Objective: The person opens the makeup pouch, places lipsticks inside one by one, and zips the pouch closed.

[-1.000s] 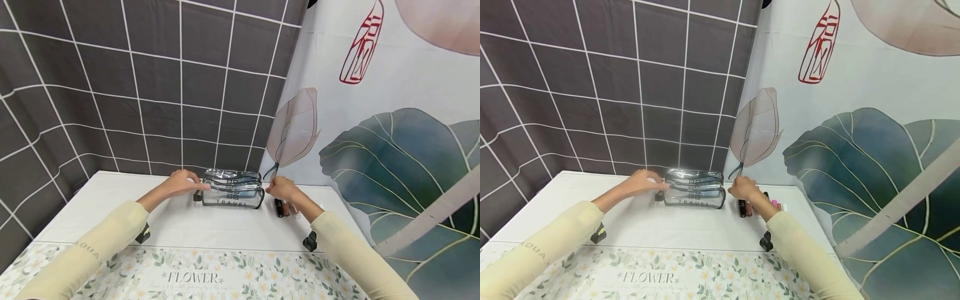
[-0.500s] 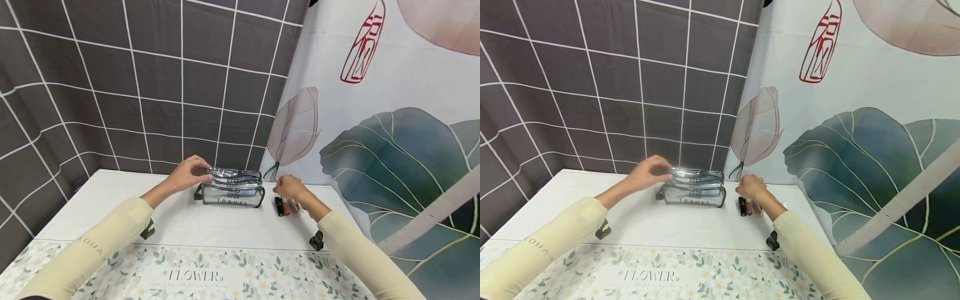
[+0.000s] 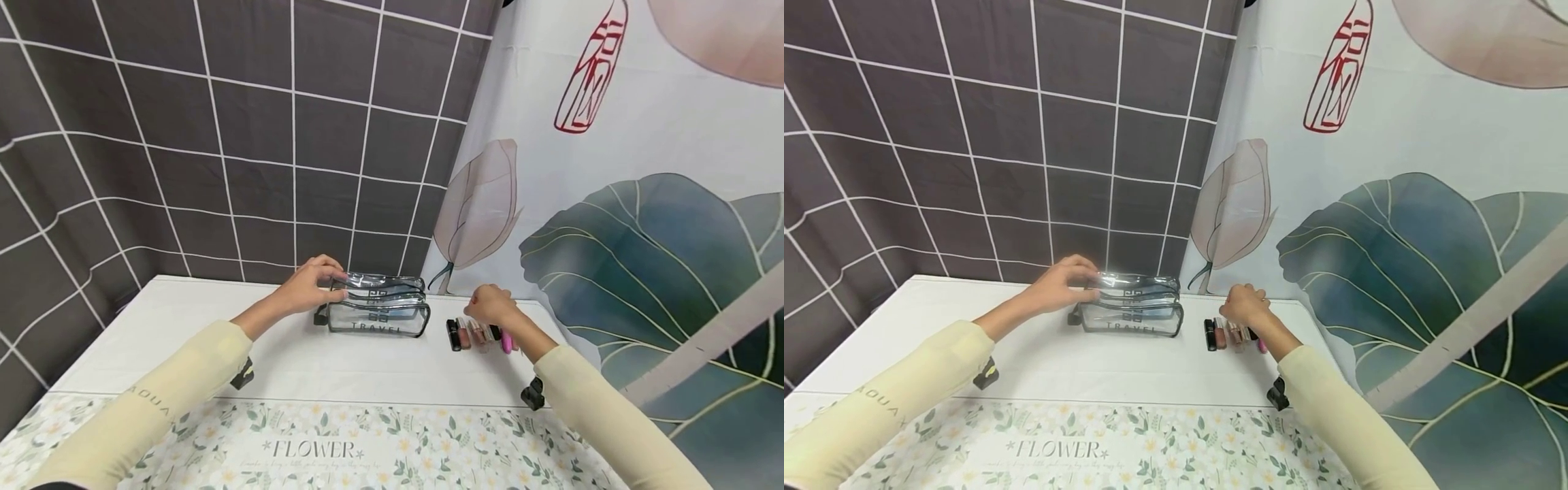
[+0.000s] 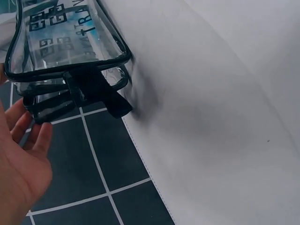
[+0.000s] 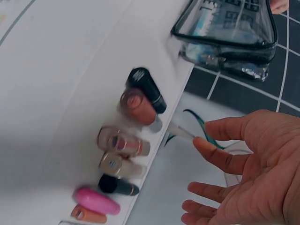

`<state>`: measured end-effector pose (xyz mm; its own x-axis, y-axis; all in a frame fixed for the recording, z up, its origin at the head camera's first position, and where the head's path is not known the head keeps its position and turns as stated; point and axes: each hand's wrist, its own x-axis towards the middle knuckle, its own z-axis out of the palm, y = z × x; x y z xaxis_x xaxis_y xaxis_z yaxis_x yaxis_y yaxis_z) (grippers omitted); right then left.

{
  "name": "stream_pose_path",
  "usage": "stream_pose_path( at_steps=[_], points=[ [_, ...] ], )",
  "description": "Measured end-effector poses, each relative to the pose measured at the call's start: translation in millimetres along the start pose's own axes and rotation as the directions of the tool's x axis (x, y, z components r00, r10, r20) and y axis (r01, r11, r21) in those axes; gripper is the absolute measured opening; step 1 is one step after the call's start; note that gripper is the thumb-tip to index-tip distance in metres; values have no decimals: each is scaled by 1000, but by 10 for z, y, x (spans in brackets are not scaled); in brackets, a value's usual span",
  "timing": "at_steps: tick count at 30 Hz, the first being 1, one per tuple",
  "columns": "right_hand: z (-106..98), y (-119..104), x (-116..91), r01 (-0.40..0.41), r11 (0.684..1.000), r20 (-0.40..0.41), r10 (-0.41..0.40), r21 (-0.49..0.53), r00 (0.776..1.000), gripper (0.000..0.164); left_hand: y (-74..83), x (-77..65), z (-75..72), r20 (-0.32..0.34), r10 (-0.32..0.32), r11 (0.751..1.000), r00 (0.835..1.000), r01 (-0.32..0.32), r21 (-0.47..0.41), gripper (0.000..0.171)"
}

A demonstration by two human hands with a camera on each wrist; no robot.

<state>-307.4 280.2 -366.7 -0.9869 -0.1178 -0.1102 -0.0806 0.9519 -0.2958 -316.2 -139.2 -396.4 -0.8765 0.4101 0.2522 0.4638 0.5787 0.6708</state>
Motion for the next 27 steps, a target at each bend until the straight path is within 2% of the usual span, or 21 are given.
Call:
stream_pose_path(
  at_steps=[8, 16, 21, 27],
  points=[
    [-29, 178, -7, -89, 995, 6, 89, -43, 996, 16, -14, 14, 2, 20, 7, 1000, 1000, -7, 11, 45],
    [-45, 318, -46, -194, 974, 10, 196, -115, 981, 18, -27, 2, -5, 29, -3, 1000, 1000, 3, 14, 50],
    [-36, 441, -93, -220, 965, 11, 223, -141, 975, 16, -31, 5, 3, 34, -17, 1000, 999, 16, 22, 52],
    [-11, 612, -129, -251, 948, -9, 254, -195, 967, 26, -11, 18, -4, 47, -15, 1000, 999, 14, 21, 54]
  ],
)
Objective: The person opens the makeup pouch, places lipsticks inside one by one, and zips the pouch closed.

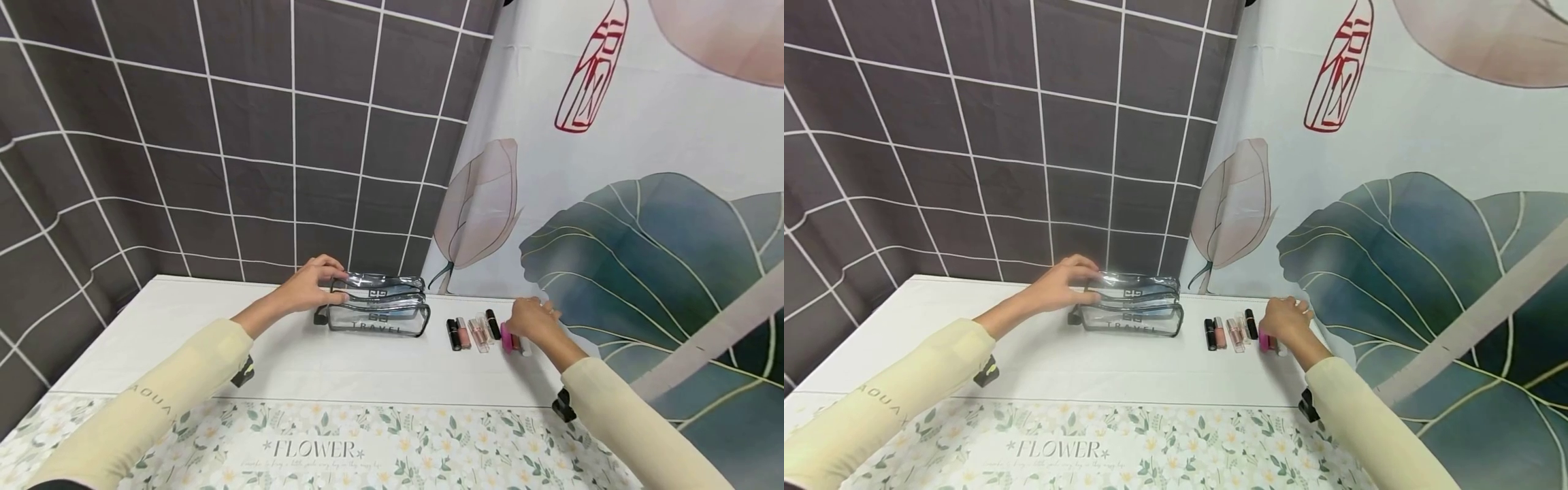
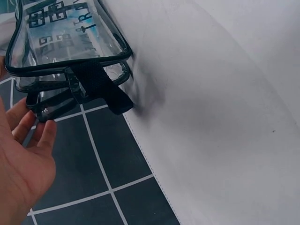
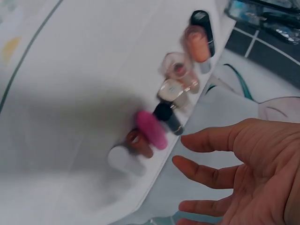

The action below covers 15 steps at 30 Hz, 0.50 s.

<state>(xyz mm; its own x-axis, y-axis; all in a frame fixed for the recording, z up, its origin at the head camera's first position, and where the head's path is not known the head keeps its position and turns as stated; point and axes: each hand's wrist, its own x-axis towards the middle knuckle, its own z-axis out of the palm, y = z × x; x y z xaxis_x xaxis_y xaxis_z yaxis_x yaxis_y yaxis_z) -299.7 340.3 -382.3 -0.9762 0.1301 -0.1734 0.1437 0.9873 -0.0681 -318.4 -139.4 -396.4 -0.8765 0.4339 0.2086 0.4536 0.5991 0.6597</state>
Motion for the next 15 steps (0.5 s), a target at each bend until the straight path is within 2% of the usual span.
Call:
stream_pose_path(
  at_steps=[5, 10, 15],
  points=[
    [38, 101, 14, -27, 1000, 3, 27, -2, 1000, 29, -5, 7, -9, 7, -4, 1000, 1000, 4, 1, 56],
    [40, 158, 20, -60, 998, 47, 60, -4, 997, 36, -18, 19, -15, 10, -4, 1000, 1000, 4, -7, 57],
    [54, 193, 39, -82, 996, 77, 83, -17, 994, 33, -29, 28, -28, 8, 0, 1000, 1000, 0, 11, 58]
  ],
)
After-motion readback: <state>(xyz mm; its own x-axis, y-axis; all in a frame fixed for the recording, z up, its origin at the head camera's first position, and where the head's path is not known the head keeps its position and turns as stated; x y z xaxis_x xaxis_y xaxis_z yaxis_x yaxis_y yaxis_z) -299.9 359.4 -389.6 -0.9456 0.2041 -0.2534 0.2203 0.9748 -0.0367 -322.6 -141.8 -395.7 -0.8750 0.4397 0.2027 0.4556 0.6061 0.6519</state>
